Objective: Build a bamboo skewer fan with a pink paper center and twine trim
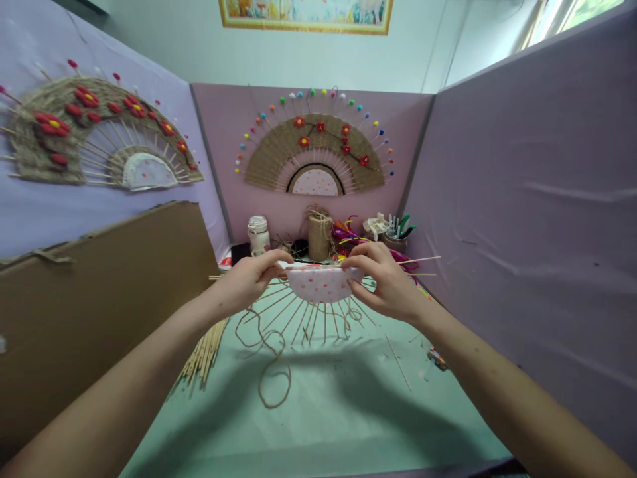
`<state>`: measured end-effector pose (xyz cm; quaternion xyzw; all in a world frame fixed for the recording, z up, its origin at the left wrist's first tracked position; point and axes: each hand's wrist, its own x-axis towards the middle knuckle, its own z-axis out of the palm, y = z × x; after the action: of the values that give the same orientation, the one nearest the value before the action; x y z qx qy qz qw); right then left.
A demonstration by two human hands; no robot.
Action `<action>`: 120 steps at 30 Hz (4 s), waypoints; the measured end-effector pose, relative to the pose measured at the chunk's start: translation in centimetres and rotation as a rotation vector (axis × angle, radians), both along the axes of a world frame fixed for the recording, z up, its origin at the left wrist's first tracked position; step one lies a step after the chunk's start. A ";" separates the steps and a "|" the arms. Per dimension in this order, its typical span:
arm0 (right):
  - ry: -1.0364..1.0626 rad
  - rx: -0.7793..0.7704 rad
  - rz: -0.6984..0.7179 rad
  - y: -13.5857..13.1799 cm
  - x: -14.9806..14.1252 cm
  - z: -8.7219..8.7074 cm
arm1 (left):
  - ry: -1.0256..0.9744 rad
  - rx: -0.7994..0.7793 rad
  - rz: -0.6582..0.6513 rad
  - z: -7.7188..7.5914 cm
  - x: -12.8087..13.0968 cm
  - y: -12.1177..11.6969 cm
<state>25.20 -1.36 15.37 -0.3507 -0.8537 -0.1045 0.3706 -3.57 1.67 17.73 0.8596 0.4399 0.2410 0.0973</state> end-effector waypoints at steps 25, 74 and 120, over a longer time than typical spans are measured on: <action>0.201 0.068 0.012 0.0 1.0 -0.6 | -0.015 -0.026 0.010 0.2 0.2 -0.3; 0.048 -0.043 0.065 -0.2 -3.5 0.6 | -0.005 0.014 0.052 0.4 1.3 -1.1; 0.147 0.163 -0.065 -2.1 -3.9 0.9 | 0.001 0.021 0.066 0.2 1.3 -1.6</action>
<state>21.35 -3.47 16.24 -0.3534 -0.8010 -0.1595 0.4561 -2.22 0.06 17.97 0.8456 0.4656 0.2483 0.0800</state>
